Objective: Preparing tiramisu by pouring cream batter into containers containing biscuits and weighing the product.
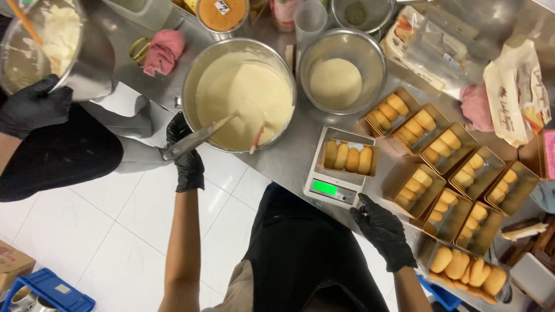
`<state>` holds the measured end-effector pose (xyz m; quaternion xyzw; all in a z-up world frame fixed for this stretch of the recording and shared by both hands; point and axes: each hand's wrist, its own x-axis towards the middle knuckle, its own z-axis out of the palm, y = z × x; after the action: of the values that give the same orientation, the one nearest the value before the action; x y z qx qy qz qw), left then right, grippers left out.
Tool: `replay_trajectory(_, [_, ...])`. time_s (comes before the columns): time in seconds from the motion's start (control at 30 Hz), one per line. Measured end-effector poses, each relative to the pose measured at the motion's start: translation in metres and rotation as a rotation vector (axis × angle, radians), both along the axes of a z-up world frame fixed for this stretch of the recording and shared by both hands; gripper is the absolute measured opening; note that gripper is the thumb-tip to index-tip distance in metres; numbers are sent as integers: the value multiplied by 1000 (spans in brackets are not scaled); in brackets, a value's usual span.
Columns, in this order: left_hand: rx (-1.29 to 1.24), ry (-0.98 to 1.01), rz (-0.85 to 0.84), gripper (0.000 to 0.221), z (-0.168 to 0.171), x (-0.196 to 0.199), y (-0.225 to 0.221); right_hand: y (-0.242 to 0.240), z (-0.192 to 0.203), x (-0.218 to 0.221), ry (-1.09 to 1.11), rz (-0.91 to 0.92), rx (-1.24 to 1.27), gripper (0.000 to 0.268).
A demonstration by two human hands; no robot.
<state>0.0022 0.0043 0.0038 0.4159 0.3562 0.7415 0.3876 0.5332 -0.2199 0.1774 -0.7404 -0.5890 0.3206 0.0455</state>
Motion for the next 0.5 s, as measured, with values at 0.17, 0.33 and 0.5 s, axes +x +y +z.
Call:
replay_trajectory(0.17, [-73, 25, 62, 94, 76, 19, 10, 40, 43, -29, 80, 117, 249, 53])
replay_trajectory(0.33, [-426, -132, -79, 59, 113, 10, 47, 75, 46, -70, 366, 318, 397, 67])
replay_trajectory(0.5, [-763, 655, -98, 46, 101, 7, 60, 113, 117, -146, 405, 240, 340, 78])
